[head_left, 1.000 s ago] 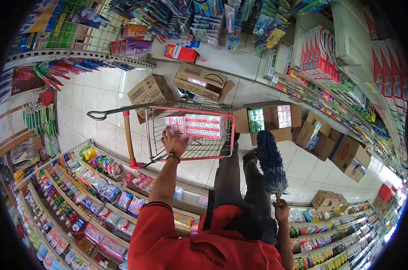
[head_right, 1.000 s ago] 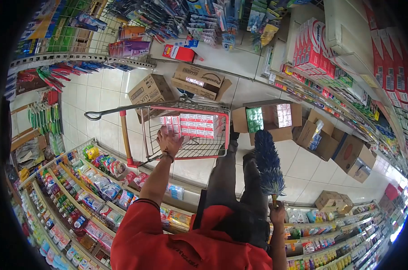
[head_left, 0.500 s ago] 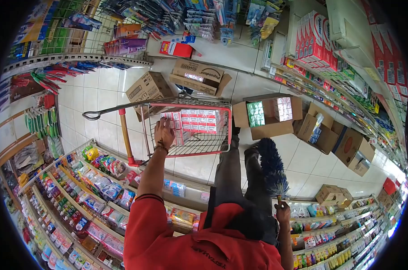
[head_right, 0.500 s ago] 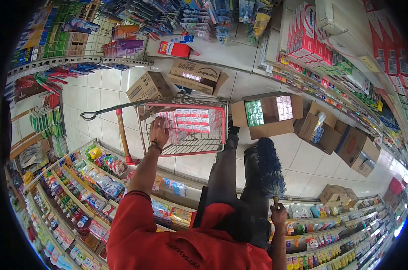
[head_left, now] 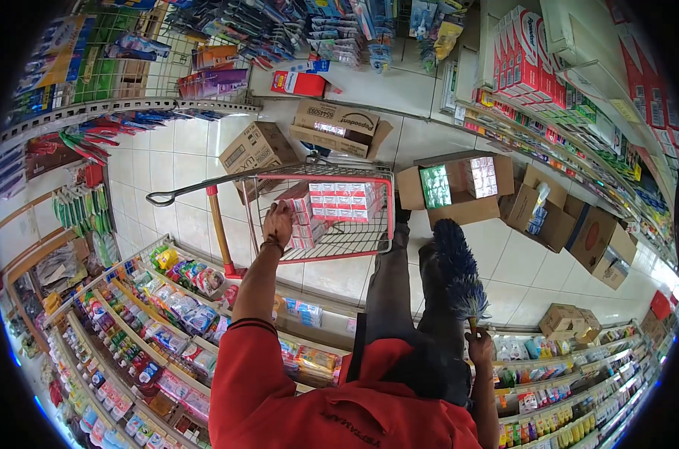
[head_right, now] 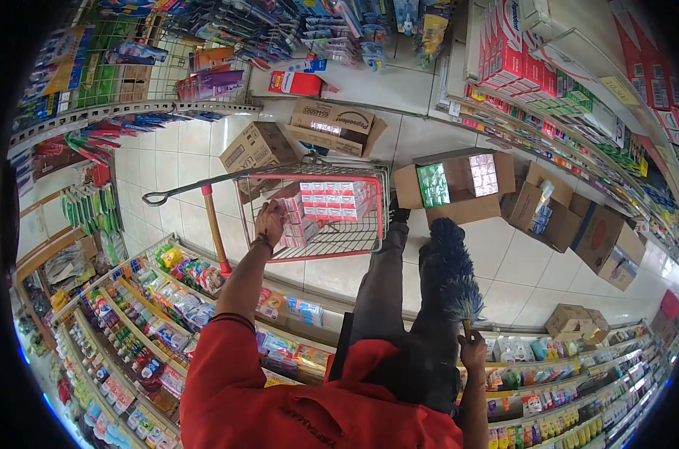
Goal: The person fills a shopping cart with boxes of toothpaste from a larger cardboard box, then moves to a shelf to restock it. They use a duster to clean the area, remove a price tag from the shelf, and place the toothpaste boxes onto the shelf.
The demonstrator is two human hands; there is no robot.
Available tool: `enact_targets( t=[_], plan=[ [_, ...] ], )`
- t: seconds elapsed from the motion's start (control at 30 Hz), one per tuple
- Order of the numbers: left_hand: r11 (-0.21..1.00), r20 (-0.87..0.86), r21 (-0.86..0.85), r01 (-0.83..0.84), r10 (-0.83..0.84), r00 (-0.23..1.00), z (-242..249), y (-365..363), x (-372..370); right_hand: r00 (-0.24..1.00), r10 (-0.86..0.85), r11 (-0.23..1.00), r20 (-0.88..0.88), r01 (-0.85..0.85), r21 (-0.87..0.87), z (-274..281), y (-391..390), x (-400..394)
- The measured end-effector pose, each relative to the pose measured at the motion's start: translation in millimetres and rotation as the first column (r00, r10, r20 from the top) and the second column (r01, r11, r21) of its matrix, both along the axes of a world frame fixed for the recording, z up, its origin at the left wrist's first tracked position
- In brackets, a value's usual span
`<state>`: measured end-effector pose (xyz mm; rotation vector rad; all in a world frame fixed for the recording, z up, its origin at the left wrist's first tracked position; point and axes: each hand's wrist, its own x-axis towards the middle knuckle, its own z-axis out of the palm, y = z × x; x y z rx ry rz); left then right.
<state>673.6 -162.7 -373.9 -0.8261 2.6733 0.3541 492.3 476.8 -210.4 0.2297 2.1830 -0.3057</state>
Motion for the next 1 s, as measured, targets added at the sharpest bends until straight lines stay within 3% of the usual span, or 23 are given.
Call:
enact_targets(
  t=[0.07,0.17,0.27,0.33,0.4,0.53,0.6,0.67,0.73,0.8,0.87,0.93,0.97,1.0],
  plan=[
    [0.999,0.004,-0.035,0.026,-0.026,1.000,-4.5,1.0,9.5,1.000,0.019,1.000,0.006,-0.019,0.004,-1.4,-2.1,1.1],
    [0.990,-0.023,0.124,0.064,-0.061,0.998,20.8,9.2,2.0,0.999,-0.045,0.999,0.017,0.045,-0.021,-5.2,3.4,2.5],
    [0.988,-0.009,0.139,0.067,-0.067,0.998,33.7,25.0,8.8,0.997,-0.063,0.998,0.033,0.064,-0.009,-1.4,-3.5,-0.3],
    [0.991,0.035,0.112,0.075,-0.079,0.996,30.6,37.1,22.5,0.997,-0.057,0.998,0.041,0.058,-0.015,-1.8,-5.3,0.3],
    [0.994,0.093,0.074,-0.084,0.077,0.993,18.7,49.3,30.0,1.000,-0.021,1.000,0.010,0.020,0.022,-10.0,-1.9,2.8],
    [0.999,0.103,0.022,0.039,-0.041,0.994,33.4,38.8,4.6,0.997,0.073,0.997,-0.015,-0.073,0.031,-15.2,9.6,4.5],
    [0.997,0.086,0.047,0.055,-0.059,0.995,32.3,33.3,0.1,0.999,0.032,0.999,0.031,-0.033,0.014,-8.7,-3.4,-2.6],
    [0.992,-0.057,0.085,0.097,-0.093,0.994,13.2,34.4,13.9,0.998,0.008,0.999,0.057,-0.010,0.036,-3.7,-13.6,-8.9],
    [0.986,-0.029,0.147,0.073,-0.069,0.997,2.0,38.0,25.3,0.999,-0.022,1.000,0.031,0.022,-0.002,0.9,-18.6,-7.6],
    [0.974,0.072,0.214,-0.072,0.057,0.996,-2.2,40.5,34.2,0.999,-0.037,0.999,0.033,0.038,-0.015,-2.6,-17.1,-2.6],
    [0.980,0.119,0.201,-0.003,-0.021,0.993,-5.2,44.7,39.3,0.996,-0.086,0.996,0.002,0.086,-0.019,-4.8,-19.0,-1.7],
    [0.972,0.238,0.235,-0.026,-0.032,0.971,-7.4,52.4,37.2,0.995,-0.101,0.993,-0.019,0.100,-0.059,-5.2,-19.3,4.0],
    [0.966,0.389,0.240,-0.095,-0.006,0.921,17.3,58.2,7.9,0.995,-0.083,0.996,-0.048,0.082,-0.023,-5.7,-19.7,7.4],
    [0.967,0.382,0.242,-0.081,-0.018,0.924,11.9,59.4,8.2,0.995,-0.063,0.998,-0.071,0.064,0.018,-4.9,-17.5,10.0]
  ],
)
